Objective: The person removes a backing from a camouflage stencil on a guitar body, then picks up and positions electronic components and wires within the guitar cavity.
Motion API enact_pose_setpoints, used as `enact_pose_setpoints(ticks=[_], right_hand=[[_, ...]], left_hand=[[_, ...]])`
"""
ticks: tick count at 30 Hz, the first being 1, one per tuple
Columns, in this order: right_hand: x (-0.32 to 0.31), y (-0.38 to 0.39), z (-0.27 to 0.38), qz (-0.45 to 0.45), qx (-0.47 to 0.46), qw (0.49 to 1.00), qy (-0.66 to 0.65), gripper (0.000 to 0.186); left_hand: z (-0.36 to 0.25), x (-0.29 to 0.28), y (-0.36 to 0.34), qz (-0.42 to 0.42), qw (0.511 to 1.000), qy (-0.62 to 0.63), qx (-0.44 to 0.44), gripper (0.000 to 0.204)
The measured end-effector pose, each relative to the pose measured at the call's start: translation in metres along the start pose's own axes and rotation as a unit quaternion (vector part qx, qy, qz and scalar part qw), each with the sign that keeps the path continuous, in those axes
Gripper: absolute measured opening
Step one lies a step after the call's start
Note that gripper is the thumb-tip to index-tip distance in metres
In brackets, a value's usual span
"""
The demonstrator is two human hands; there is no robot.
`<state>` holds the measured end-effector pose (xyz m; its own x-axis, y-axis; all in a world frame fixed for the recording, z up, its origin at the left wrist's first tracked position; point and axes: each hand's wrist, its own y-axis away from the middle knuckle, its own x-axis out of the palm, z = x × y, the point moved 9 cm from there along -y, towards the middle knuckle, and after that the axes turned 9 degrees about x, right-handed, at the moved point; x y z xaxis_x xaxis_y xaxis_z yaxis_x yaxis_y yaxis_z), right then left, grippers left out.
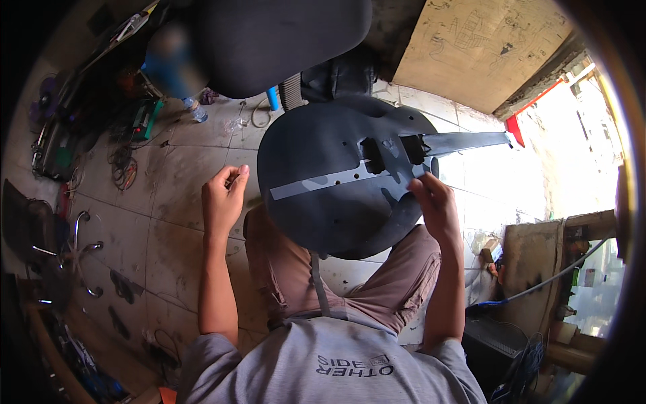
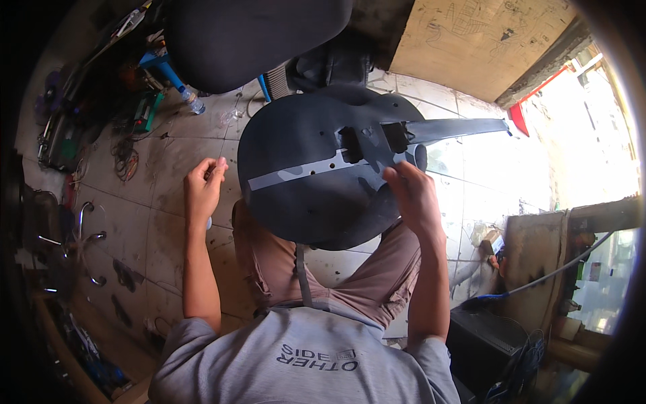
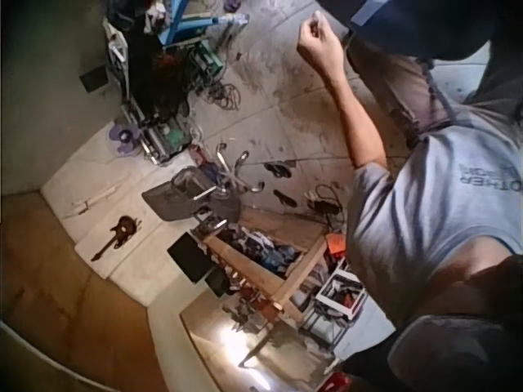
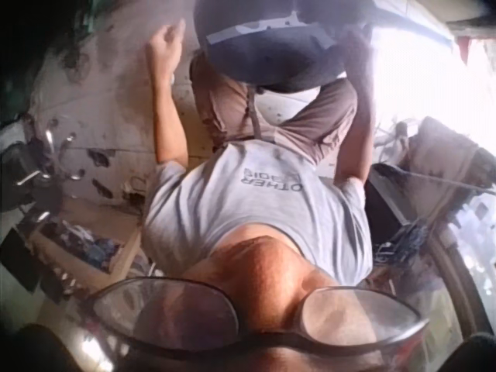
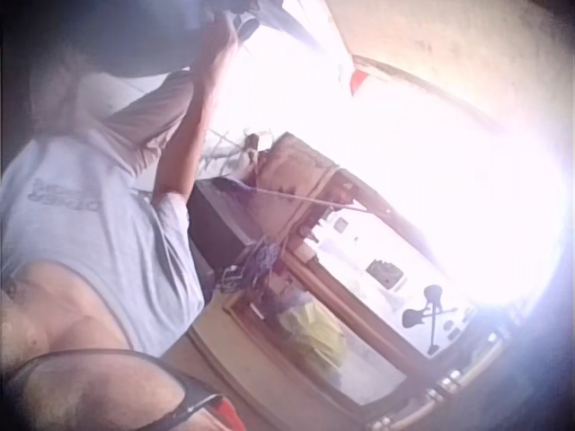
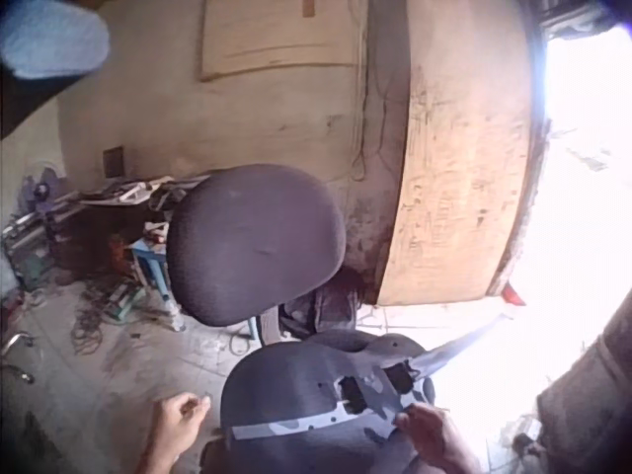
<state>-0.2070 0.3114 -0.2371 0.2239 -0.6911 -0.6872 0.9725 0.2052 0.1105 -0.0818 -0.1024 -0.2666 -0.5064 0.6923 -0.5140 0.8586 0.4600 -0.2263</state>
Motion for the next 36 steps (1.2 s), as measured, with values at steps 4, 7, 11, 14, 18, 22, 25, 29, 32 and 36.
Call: enact_pose_setpoints(ticks=[4, 7, 11, 14, 18, 22, 25, 29, 32, 36], right_hand=[[0.018, -0.016, 0.050, -0.003, -0.155, 0.981, 0.113, 0.018], [0.025, -0.029, 0.049, 0.007, -0.188, 0.966, 0.178, 0.023], [0.034, -0.031, 0.055, 0.074, -0.218, 0.965, 0.124, 0.024], [0.039, -0.030, 0.063, 0.062, -0.227, 0.964, 0.125, 0.023], [0.040, -0.042, 0.068, 0.019, -0.223, 0.961, 0.165, 0.023], [0.056, -0.056, 0.072, 0.050, -0.197, 0.963, 0.177, 0.024], [0.067, -0.070, 0.063, 0.066, -0.178, 0.971, 0.143, 0.023], [0.073, -0.078, 0.059, 0.067, -0.160, 0.980, 0.095, 0.021], [0.073, -0.079, 0.060, 0.060, -0.139, 0.983, 0.107, 0.022], [0.074, -0.084, 0.053, 0.083, -0.098, 0.989, 0.077, 0.025]], left_hand=[[-0.001, 0.024, -0.015, -0.019, 0.997, -0.070, 0.039, 0.040], [-0.002, 0.041, -0.009, -0.059, 0.990, -0.113, 0.066, 0.045], [0.005, 0.044, -0.002, -0.111, 0.985, -0.113, 0.071, 0.045], [0.007, 0.042, 0.002, -0.124, 0.985, -0.097, 0.072, 0.045], [0.004, 0.046, 0.001, -0.122, 0.985, -0.098, 0.079, 0.044], [0.005, 0.045, 0.001, -0.121, 0.984, -0.104, 0.083, 0.044], [0.005, 0.047, 0.000, -0.121, 0.984, -0.103, 0.083, 0.043], [0.007, 0.047, 0.001, -0.107, 0.986, -0.106, 0.076, 0.042], [0.007, 0.048, 0.000, -0.106, 0.986, -0.101, 0.076, 0.042], [0.008, 0.048, 0.001, -0.103, 0.987, -0.100, 0.077, 0.042]])
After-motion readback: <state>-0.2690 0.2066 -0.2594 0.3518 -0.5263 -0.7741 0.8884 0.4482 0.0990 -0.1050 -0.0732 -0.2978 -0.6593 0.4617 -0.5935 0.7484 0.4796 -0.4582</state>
